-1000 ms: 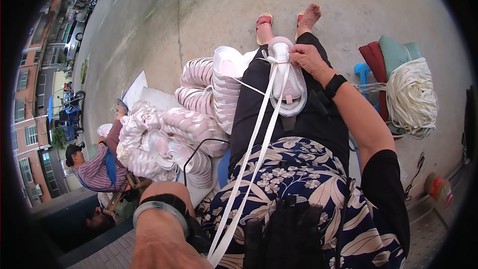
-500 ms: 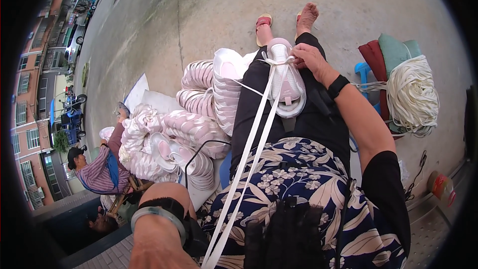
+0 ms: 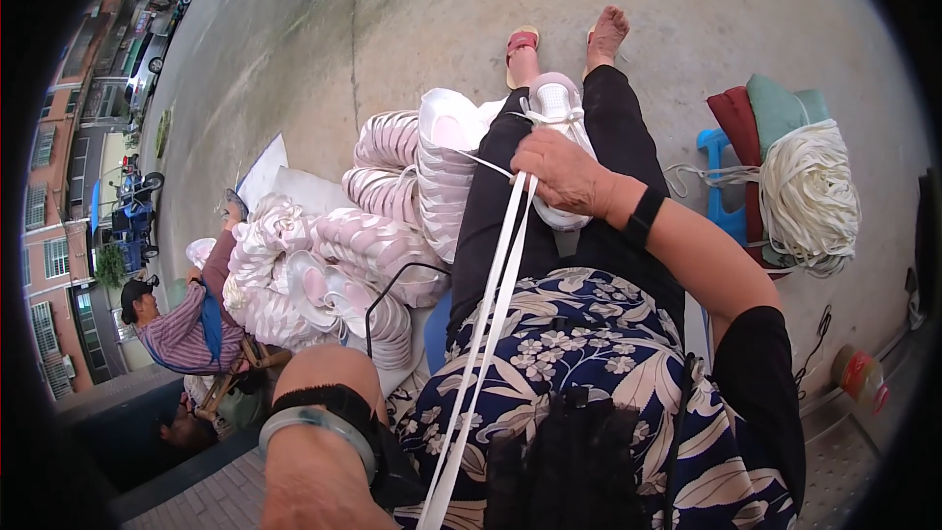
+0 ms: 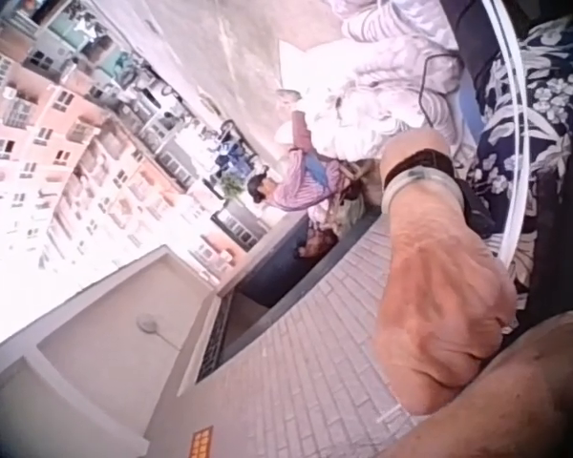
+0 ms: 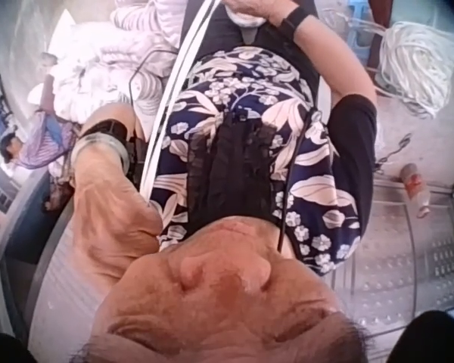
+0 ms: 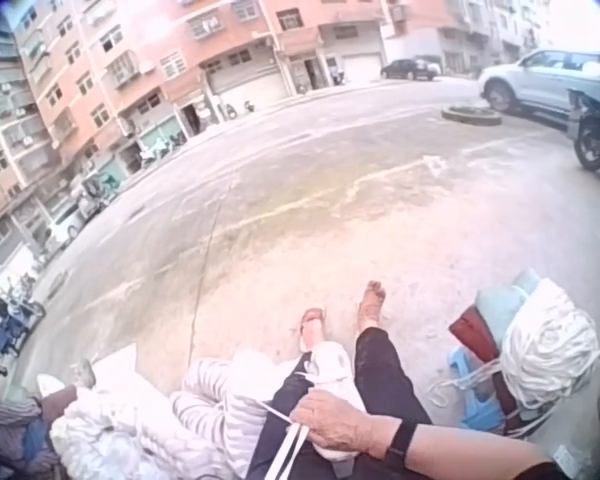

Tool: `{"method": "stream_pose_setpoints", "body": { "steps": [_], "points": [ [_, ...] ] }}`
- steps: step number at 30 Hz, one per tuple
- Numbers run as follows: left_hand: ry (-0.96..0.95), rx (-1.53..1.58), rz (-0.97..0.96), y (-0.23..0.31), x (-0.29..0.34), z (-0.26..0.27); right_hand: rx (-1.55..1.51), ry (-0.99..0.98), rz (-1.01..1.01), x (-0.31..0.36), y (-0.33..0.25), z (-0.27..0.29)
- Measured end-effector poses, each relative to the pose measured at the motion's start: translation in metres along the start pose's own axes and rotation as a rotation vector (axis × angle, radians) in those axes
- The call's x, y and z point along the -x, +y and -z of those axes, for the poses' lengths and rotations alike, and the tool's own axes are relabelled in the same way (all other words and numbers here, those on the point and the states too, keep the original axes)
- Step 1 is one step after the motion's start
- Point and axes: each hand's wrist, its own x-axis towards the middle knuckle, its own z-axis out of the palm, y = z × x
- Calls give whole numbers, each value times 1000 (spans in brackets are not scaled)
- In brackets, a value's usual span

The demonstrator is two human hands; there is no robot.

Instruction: The recorder is lacing a white and pink shoe by threading a white lace through the eyelets.

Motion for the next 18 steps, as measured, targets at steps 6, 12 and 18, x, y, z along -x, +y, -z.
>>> {"method": "stream_pose_setpoints", "body": {
  "steps": [6,12,18],
  "points": [
    [50,54,67,7,11,1,-920,-436,-649,28,-34,-15],
    [101,22,39,5,15,-4,-974,-523,-678,35,-37,-14],
    [-5,-67,-96,20,15,1,-694,-443,-397,15,-31,-1]
  ]
}}
